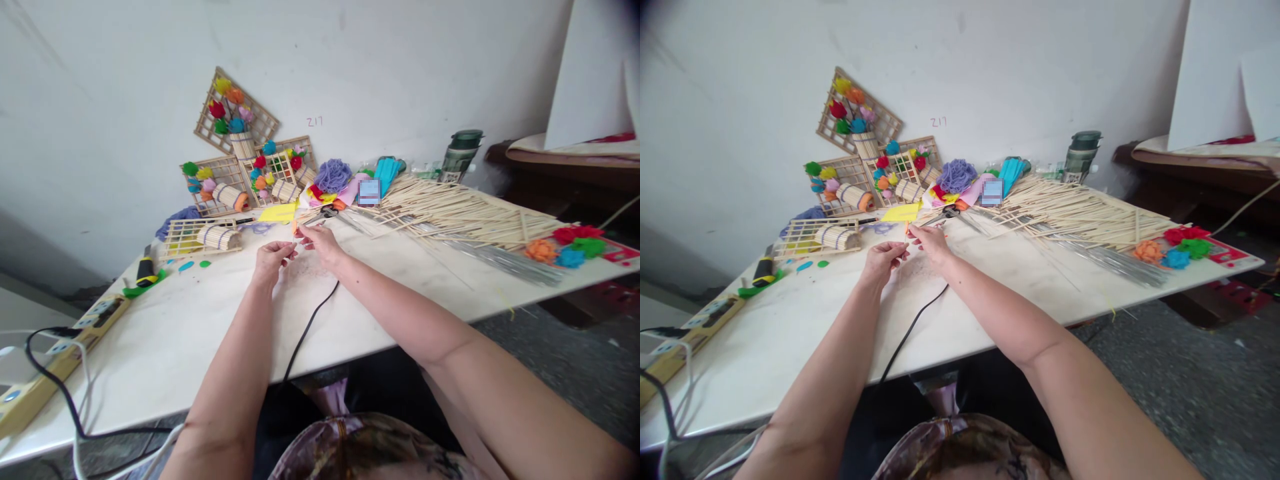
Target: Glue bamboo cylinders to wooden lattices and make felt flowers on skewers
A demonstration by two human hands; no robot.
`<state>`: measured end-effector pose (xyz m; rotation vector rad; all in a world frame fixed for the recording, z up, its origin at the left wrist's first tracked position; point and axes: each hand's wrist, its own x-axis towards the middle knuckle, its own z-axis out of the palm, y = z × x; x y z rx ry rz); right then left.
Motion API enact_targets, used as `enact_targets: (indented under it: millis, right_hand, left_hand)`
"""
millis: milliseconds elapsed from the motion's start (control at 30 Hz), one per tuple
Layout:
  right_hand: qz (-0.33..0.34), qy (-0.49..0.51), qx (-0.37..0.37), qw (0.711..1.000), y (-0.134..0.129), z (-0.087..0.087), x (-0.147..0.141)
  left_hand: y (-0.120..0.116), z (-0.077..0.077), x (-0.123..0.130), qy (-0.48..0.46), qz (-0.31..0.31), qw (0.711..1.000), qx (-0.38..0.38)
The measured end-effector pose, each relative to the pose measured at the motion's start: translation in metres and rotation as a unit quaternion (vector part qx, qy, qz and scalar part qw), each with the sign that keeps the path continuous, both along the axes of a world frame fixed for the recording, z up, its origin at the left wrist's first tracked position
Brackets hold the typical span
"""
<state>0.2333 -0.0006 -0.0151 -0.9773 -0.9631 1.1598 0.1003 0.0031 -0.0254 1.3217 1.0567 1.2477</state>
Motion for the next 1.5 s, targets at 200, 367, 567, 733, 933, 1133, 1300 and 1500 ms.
enact_targets:
  millis: [200,367,567,733,933,1133,1300,1500]
  right_hand:
    - [-0.007,0.006,0.002,1.0,0.0,0.0,0.0]
    - [-0.023,0.008,0.001,1.0,0.0,0.001,0.002]
    - [-0.028,0.015,-0.016,0.999,-0.001,0.003,0.002]
    - [-0.02,0.026,-0.02,0.999,-0.002,0.004,0.003]
    - [0.0,0.027,-0.002,1.0,-0.002,0.004,0.006]
    - [-0.008,0.019,-0.01,1.0,-0.001,0.003,0.005]
    - [-0.024,0.023,-0.01,0.999,-0.002,0.005,0.004]
    - [-0.037,0.013,0.003,0.999,0.002,0.002,0.002]
  left_hand:
    - [-0.002,0.001,0.003,0.036,-0.007,0.999,0.022]
    - [-0.006,0.003,0.006,0.055,-0.018,0.998,0.035]
    - [-0.009,0.005,0.009,0.058,-0.041,0.997,0.021]
    - [-0.007,0.002,0.006,0.059,-0.066,0.996,0.003]
    - [-0.005,0.001,0.005,0.036,-0.073,0.997,0.014]
    - [-0.007,0.002,0.006,0.039,-0.073,0.997,0.007]
    - [-0.008,0.002,0.009,0.034,-0.074,0.997,0.002]
    - [-0.01,0.002,0.013,0.02,-0.085,0.996,0.0]
